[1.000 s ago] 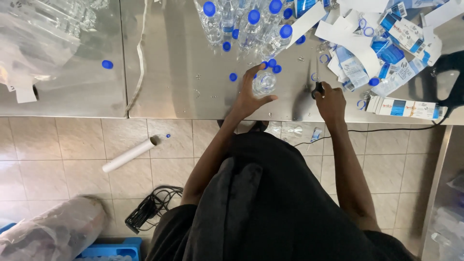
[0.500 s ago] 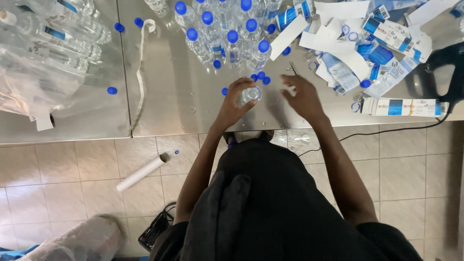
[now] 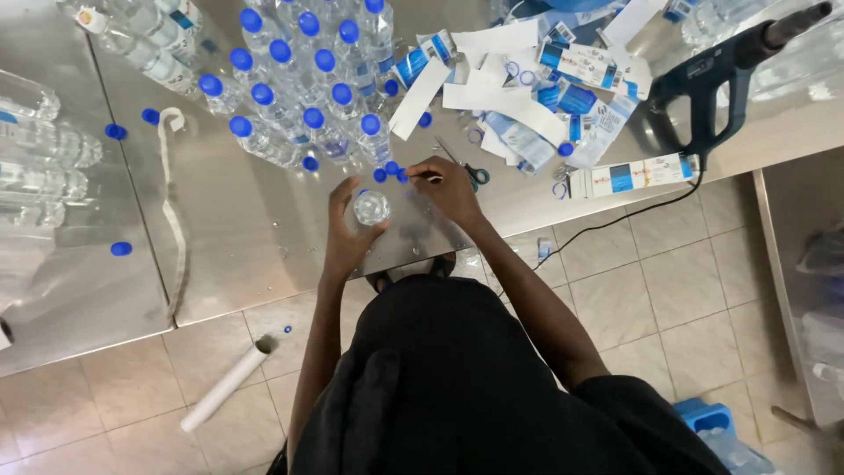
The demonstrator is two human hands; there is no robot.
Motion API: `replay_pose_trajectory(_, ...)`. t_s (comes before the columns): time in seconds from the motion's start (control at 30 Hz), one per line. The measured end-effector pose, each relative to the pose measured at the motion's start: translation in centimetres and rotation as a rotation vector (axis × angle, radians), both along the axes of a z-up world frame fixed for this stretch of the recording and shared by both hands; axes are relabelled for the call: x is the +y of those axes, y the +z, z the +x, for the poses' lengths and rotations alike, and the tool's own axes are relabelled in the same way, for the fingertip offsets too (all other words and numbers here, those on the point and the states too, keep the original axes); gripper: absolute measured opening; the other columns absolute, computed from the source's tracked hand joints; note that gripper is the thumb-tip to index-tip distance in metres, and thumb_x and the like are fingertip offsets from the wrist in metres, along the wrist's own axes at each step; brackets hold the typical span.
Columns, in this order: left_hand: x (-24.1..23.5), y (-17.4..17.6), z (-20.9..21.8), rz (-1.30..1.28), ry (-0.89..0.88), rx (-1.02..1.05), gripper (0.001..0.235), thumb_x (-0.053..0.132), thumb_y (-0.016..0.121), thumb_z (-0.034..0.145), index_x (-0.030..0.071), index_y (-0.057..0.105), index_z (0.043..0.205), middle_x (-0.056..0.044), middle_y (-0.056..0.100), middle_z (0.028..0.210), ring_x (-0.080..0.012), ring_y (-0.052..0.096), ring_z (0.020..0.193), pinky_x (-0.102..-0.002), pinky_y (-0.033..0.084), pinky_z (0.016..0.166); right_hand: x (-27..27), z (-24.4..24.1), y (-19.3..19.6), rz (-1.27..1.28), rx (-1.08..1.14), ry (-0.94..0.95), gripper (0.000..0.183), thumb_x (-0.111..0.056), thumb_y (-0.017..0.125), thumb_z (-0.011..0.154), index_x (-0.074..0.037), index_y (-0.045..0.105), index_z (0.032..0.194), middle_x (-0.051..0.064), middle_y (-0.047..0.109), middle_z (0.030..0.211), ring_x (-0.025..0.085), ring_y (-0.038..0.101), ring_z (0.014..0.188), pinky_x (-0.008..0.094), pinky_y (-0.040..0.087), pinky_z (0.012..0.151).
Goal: Manually applying adhesive labels to plastic water bottles and using scissors to cut label strips at a workstation.
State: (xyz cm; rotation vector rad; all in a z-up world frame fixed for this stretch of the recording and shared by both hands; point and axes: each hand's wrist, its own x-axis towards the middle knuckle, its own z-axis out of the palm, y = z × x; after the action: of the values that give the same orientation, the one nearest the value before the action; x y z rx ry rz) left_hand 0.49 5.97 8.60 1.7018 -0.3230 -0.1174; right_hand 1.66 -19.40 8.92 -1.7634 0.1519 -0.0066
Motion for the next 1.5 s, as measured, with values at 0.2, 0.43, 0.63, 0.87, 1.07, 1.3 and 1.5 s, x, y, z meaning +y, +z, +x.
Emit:
replay_pose_trajectory(0.2,3.1,-1.5,-3.7,0.008,0.167,0.051,0.102,0.043,0.089,0.09,0.006,0.033,0.167,-0.015,0.039,0.166,-0.0315,0.039,0.157,-0.05,0.04,0.128,-11.2,2.8,-1.3,-0.241,-0.123,-0.22,0.026,0.004,0.077,0.1,-0.005,0.081,0.124,0.018,0.077,0.126,0.039,0.076,0.116,0.045,0.067,0.092)
replay_pose_trajectory(0.43,3.4,0.4,-9.1,0.091,0.327,0.29,0.083,0.024,0.076,0.093,0.008,0.036,0.163,-0.016,0.044,0.166,-0.0332,0.054,0.146,-0.048,0.056,0.113,-32.3,17.9,-1.3,-0.589,-0.319,-0.339,0.023,-0.013,0.066,0.109,-0.006,0.08,0.126,0.014,0.079,0.122,0.031,0.076,0.109,0.047,0.064,0.091)
replay_pose_trajectory(0.63,-0.7,-1.6,-13.9,0.1,0.57,0.495,0.079,0.018,0.074,0.091,0.011,0.041,0.162,-0.015,0.052,0.163,-0.0293,0.063,0.137,-0.043,0.057,0.107,-37.6,32.5,-4.8,-0.539,-0.167,-0.295,0.028,-0.016,0.066,0.103,-0.004,0.078,0.125,0.011,0.078,0.101,0.023,0.073,0.09,0.038,0.058,0.078)
replay_pose_trajectory(0.87,-3.1,-1.3,-16.7,0.124,0.695,0.636,0.077,0.013,0.075,0.09,0.012,0.046,0.161,-0.011,0.056,0.161,-0.0298,0.068,0.134,-0.045,0.063,0.102,-37.4,38.2,-9.6,-0.826,-0.044,-0.173,0.026,-0.027,0.087,0.093,-0.012,0.083,0.114,0.017,0.078,0.111,0.041,0.074,0.097,0.053,0.061,0.074)
replay_pose_trajectory(1.07,-2.1,-2.0,-16.2,0.153,0.596,0.597,0.074,0.016,0.072,0.093,0.012,0.044,0.161,-0.01,0.052,0.163,-0.0281,0.067,0.132,-0.043,0.064,0.101,-37.4,35.3,-7.3,-0.747,-0.024,-0.204,0.018,-0.023,0.08,0.101,-0.006,0.084,0.105,0.015,0.081,0.105,0.036,0.076,0.094,0.05,0.061,0.081)
replay_pose_trajectory(1.3,2.4,-8.8,-16.8,0.273,0.556,0.353,0.071,0.019,0.077,0.089,0.01,0.057,0.156,-0.014,0.058,0.151,-0.0296,0.076,0.125,-0.042,0.07,0.092,-36.1,37.1,-6.2,-0.799,0.144,-0.192,0.049,-0.028,0.076,0.099,-0.013,0.059,0.143,0.02,0.075,0.126,0.047,0.071,0.113,0.06,0.057,0.088)
replay_pose_trajectory(1.5,3.8,-10.2,-18.2,0.188,0.666,0.421,0.066,0.013,0.08,0.088,0.008,0.063,0.151,-0.01,0.06,0.144,-0.0305,0.075,0.122,-0.041,0.067,0.094,-35.8,35.8,-6.2,-0.81,0.075,-0.255,0.048,-0.027,0.073,0.102,-0.009,0.063,0.145,0.019,0.07,0.138,0.041,0.068,0.121,0.059,0.055,0.095)
